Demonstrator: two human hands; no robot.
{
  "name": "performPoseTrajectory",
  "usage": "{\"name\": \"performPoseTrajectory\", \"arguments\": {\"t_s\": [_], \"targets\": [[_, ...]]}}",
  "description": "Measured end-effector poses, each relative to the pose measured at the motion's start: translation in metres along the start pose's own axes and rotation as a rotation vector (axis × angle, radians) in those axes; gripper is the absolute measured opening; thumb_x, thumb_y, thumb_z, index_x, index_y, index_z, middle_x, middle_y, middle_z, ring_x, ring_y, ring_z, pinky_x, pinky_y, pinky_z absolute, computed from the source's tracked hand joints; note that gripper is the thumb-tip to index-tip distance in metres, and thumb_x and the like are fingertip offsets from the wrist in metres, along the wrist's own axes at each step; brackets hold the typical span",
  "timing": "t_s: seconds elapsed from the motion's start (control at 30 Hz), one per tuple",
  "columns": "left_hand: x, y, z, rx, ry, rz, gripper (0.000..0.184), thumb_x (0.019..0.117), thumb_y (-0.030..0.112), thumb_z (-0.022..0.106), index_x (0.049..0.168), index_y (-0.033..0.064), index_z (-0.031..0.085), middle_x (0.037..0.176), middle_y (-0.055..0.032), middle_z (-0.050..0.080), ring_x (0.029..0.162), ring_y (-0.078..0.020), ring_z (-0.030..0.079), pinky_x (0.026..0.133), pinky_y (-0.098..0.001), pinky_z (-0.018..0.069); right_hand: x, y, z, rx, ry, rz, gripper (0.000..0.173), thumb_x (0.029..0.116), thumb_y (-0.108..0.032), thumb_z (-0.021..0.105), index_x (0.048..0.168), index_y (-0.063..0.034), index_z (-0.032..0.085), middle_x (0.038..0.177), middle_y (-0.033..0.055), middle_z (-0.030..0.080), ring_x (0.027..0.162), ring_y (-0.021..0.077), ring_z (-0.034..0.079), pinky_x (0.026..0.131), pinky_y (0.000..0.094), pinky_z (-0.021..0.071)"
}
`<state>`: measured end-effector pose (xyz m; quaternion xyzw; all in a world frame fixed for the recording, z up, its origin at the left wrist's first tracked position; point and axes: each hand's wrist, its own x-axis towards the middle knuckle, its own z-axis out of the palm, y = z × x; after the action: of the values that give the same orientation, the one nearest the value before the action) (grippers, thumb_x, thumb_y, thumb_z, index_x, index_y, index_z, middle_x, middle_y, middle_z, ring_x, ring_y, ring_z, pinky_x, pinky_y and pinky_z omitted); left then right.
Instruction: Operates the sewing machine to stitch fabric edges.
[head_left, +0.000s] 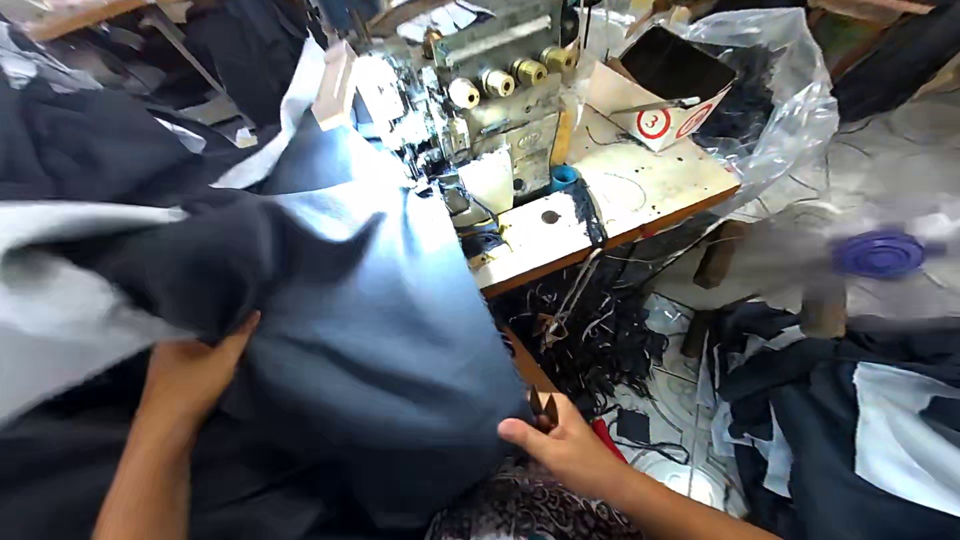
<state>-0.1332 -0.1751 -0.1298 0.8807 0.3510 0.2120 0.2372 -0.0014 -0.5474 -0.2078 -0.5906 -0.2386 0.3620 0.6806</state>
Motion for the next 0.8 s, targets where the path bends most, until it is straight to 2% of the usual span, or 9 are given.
{"name": "performPoseTrajectory", "arguments": {"t_s": [0.07,0.13,0.2,0.27,0.33,0.43,0.57,0.67,0.8], "targets": [[-0.020,-0.014,0.016,-0.046,0.056,-0.004,0.056,0.0983,0.028,0.066,0.138,-0.0101,0.053,0.135,-0.0314,0.058,0.130,-0.0347,0.057,0.111,-0.0517,0.0447,0.006,0.001,-0.012,-0.073,-0.010,0.076,0.009,0.0995,-0.017,0.061,0.095,-0.0108,0.066,0.071,-0.0119,0.062,0.057,-0.0056,0.056,0.052,0.0148,0.0498],[-0.026,-0.016,0.019,-0.104,0.110,-0.026,0.053,0.0993,0.024,0.064,0.137,-0.0103,0.052,0.135,-0.0296,0.058,0.130,-0.0294,0.057,0.111,-0.0461,0.0448,0.011,0.012,-0.014,-0.129,-0.016,0.123,0.015,0.1026,-0.017,0.056,0.102,-0.0060,0.067,0.074,-0.0077,0.062,0.057,-0.0036,0.056,0.053,0.0158,0.0497],[-0.024,-0.013,0.016,-0.191,0.131,-0.084,0.050,0.1004,0.019,0.062,0.140,-0.0089,0.049,0.136,-0.0249,0.058,0.127,-0.0212,0.057,0.110,-0.0398,0.0461,0.008,0.019,-0.008,-0.194,-0.026,0.038,0.020,0.1035,-0.017,0.055,0.100,-0.0019,0.067,0.073,-0.0044,0.060,0.057,-0.0032,0.054,0.055,0.0156,0.0480],[-0.024,-0.007,0.011,-0.317,0.114,-0.210,0.045,0.1049,0.017,0.055,0.144,-0.0031,0.044,0.135,-0.0112,0.058,0.121,-0.0067,0.058,0.105,-0.0288,0.0483,0.003,0.018,-0.003,-0.221,-0.040,-0.118,0.022,0.1031,-0.017,0.055,0.094,-0.0005,0.066,0.069,-0.0028,0.058,0.057,-0.0043,0.052,0.055,0.0137,0.0462],[-0.023,0.003,0.008,-0.429,0.127,-0.317,0.039,0.1067,0.018,0.052,0.142,0.0049,0.044,0.123,0.0032,0.061,0.107,0.0038,0.062,0.095,-0.0213,0.0537,0.003,0.017,0.000,-0.183,-0.063,-0.144,0.021,0.1032,-0.018,0.057,0.102,0.0008,0.066,0.076,-0.0016,0.062,0.061,-0.0045,0.056,0.058,0.0134,0.0489],[-0.023,0.010,0.011,-0.480,0.132,-0.339,0.041,0.1052,0.014,0.054,0.143,0.0043,0.041,0.122,0.0037,0.061,0.105,0.0046,0.063,0.093,-0.0200,0.0546,0.005,0.020,-0.003,-0.101,-0.074,-0.031,0.028,0.0988,-0.018,0.065,0.119,0.0013,0.065,0.096,-0.0010,0.070,0.075,-0.0047,0.063,0.069,0.0150,0.0546],[-0.034,0.006,0.018,-0.501,0.122,-0.289,0.043,0.0996,0.009,0.061,0.139,0.0011,0.043,0.119,0.0047,0.064,0.105,0.0043,0.065,0.093,-0.0191,0.0558,0.002,0.014,-0.008,-0.084,-0.066,-0.025,0.023,0.0965,-0.015,0.067,0.114,0.0002,0.066,0.091,-0.0044,0.070,0.072,-0.0067,0.062,0.066,0.0129,0.0538],[-0.042,0.005,0.022,-0.531,0.140,-0.278,0.046,0.0997,0.009,0.060,0.141,-0.0010,0.041,0.121,0.0038,0.063,0.107,0.0045,0.063,0.095,-0.0187,0.0546,-0.001,0.008,-0.015,-0.064,-0.104,0.054,0.014,0.0998,-0.015,0.061,0.107,-0.0036,0.064,0.079,-0.0073,0.063,0.061,-0.0055,0.058,0.056,0.0138,0.0514],[-0.048,0.006,0.022,-0.649,0.147,-0.226,0.038,0.0979,0.008,0.057,0.133,0.0063,0.043,0.109,0.0149,0.066,0.100,0.0058,0.066,0.091,-0.0183,0.0573,0.001,0.012,-0.028,0.064,-0.202,0.114,0.008,0.1015,-0.012,0.059,0.107,-0.0075,0.062,0.081,-0.0096,0.065,0.060,-0.0039,0.059,0.055,0.0167,0.0528]]}}
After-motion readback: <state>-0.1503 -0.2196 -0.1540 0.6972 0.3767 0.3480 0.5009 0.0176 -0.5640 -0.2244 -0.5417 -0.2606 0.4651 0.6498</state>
